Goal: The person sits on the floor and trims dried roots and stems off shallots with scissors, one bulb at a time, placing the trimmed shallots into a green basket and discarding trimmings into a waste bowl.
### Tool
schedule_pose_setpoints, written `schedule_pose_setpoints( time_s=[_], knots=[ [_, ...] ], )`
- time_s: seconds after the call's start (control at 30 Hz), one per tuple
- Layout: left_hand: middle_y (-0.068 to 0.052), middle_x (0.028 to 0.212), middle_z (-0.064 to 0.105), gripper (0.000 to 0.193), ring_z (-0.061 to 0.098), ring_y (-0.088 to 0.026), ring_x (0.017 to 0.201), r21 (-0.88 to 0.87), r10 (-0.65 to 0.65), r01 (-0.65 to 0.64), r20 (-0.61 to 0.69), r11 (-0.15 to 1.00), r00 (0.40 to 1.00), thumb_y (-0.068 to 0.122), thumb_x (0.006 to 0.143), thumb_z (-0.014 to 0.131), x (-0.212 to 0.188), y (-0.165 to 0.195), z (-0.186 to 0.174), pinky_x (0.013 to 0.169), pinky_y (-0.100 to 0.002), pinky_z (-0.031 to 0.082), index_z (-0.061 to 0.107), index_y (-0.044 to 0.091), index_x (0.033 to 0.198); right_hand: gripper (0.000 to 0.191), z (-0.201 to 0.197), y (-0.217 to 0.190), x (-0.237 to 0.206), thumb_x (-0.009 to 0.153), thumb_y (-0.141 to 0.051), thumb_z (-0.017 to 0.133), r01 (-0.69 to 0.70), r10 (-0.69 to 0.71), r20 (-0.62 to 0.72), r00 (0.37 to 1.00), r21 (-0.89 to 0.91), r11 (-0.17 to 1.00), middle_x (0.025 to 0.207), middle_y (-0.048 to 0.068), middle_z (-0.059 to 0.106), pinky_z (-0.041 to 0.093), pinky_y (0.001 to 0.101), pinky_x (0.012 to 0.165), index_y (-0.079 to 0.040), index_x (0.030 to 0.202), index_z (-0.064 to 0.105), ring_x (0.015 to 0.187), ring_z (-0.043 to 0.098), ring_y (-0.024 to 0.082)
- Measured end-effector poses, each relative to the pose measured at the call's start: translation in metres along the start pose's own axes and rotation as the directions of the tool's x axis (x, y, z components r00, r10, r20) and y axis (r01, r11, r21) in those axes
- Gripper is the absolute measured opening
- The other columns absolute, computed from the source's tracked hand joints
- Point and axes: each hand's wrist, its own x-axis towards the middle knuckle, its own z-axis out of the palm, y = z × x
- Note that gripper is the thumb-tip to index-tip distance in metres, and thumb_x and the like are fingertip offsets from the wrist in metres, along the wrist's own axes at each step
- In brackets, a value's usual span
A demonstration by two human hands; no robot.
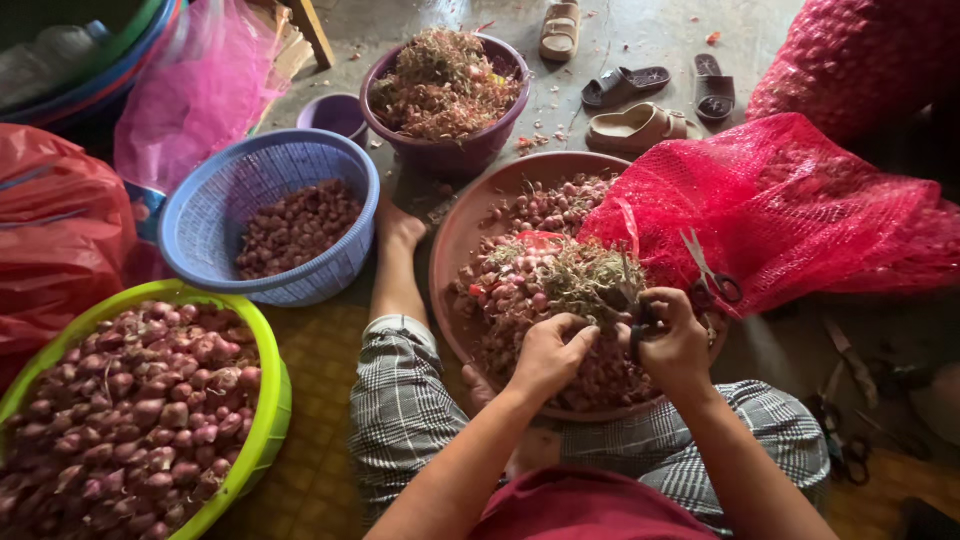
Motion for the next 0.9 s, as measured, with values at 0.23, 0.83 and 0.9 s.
schedule_pose_setpoints(
  time_s=[0.23,0.83,0.9],
  knots=[
    [0.000,0.082,0.070,0.021,0.060,-0.005,0.075,-0.221,-0.144,0.158,0.079,0.962,0.986,0.022,0.096,0.069,0.006,-0.018,0.005,0.067,-0.025,0.051,0.072,0.001,0.099,0.059,0.000,-0.010,-0.014,0.070,-0.012,0.084,-0.025,-0.040,0.264,0.964,0.238,0.971,0.101,0.008,0.073,0.056,0.0270,0.073,-0.012,0.122,0.055,0.089,0.068,0.011],
    [-0.005,0.078,0.072,0.025,0.064,-0.009,0.076,0.021,-0.053,0.052,0.046,0.998,0.998,0.025,0.090,0.075,-0.003,0.003,-0.031,0.072,-0.028,0.054,0.072,0.000,0.095,0.053,0.000,0.027,0.001,0.071,-0.029,0.092,-0.566,0.251,0.730,0.636,0.219,0.795,0.070,0.006,0.063,0.043,0.0278,0.050,0.002,0.098,0.059,0.059,0.058,0.013],
    [-0.002,0.079,0.071,0.024,0.064,-0.009,0.077,-0.024,-0.020,0.021,0.056,0.999,0.998,0.024,0.092,0.074,-0.003,-0.009,-0.031,0.072,-0.028,0.053,0.072,0.001,0.096,0.050,0.003,0.028,-0.001,0.070,-0.022,0.092,-0.630,0.261,0.729,0.633,0.289,0.721,0.064,0.005,0.061,0.038,0.0287,0.044,-0.001,0.096,0.055,0.052,0.054,0.013]
  ],
)
